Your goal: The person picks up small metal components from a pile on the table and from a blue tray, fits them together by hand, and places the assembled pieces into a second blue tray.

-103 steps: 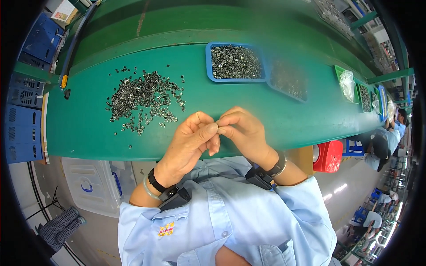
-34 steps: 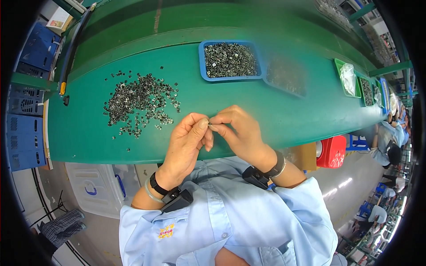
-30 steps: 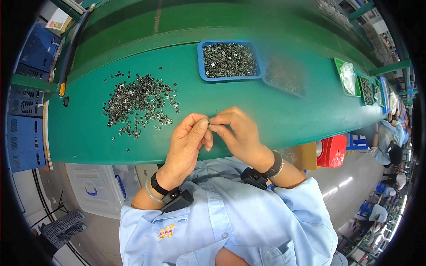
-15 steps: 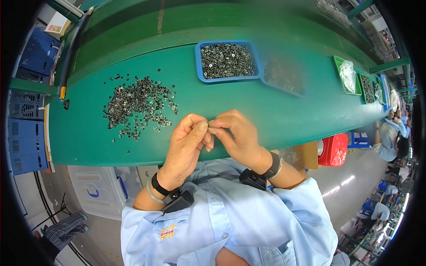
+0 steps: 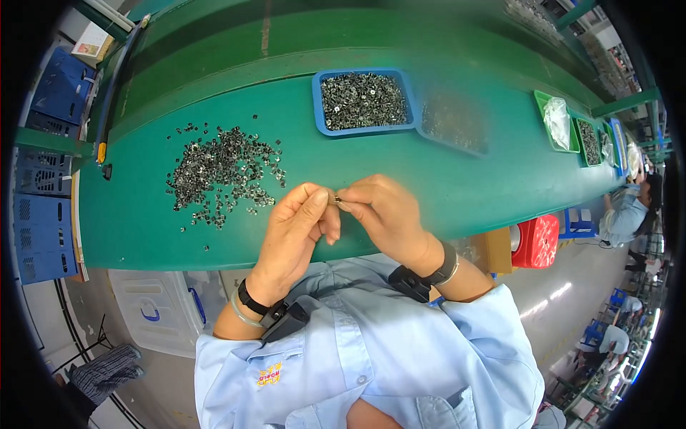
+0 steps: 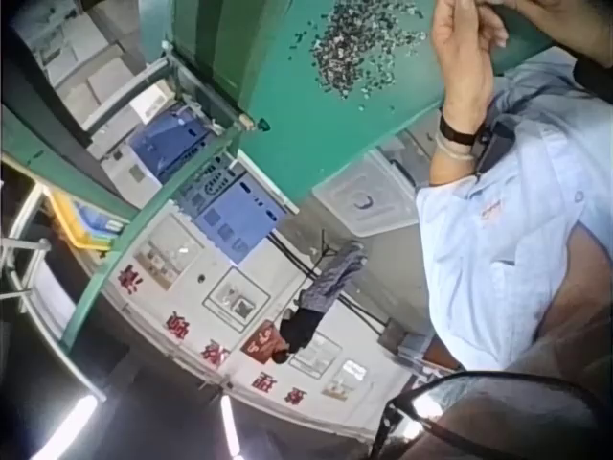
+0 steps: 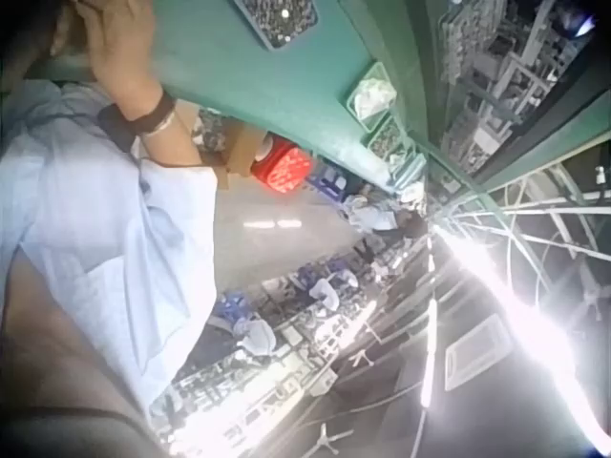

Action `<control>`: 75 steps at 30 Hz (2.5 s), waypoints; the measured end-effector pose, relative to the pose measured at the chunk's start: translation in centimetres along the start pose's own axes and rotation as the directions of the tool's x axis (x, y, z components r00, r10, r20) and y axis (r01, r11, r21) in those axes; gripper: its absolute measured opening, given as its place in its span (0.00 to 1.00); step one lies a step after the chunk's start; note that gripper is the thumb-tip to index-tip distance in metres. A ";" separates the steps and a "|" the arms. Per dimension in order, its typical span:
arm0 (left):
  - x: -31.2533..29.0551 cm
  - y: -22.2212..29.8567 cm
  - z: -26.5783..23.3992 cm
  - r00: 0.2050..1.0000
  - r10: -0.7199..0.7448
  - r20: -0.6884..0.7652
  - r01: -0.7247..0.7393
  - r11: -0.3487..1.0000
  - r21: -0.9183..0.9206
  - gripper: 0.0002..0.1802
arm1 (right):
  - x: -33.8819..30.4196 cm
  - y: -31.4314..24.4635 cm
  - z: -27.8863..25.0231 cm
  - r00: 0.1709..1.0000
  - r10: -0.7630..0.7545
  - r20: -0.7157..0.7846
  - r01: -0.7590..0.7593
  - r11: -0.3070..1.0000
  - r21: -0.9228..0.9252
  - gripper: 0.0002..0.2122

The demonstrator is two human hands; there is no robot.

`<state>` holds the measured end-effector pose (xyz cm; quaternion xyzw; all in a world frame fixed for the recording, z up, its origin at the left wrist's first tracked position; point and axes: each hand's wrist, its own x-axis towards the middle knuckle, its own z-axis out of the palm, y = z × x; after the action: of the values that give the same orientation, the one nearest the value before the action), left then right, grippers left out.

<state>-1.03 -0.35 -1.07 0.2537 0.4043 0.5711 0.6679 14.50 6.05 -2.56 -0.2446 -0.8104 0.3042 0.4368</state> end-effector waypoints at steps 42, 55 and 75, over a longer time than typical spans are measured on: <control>0.5 -0.1 -0.2 0.963 -0.098 0.251 0.147 0.972 -0.183 0.14 | 0.5 -0.2 -1.4 0.985 0.143 0.097 -0.162 0.960 0.227 0.04; 0.8 -0.4 -0.1 0.978 0.043 0.206 -0.026 0.996 -0.081 0.10 | 0.7 -0.1 0.2 0.996 0.068 -0.051 -0.054 0.971 0.232 0.04; -2.1 0.3 -5.1 0.997 -0.081 -0.007 0.079 0.987 -0.143 0.06 | 11.3 7.0 -1.8 0.978 0.087 0.188 0.023 0.856 -0.516 0.06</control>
<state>-5.49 -2.95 -3.08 0.1852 0.3766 0.5730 0.7039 11.30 18.92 -0.40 -0.3335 -0.8985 0.1067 0.2648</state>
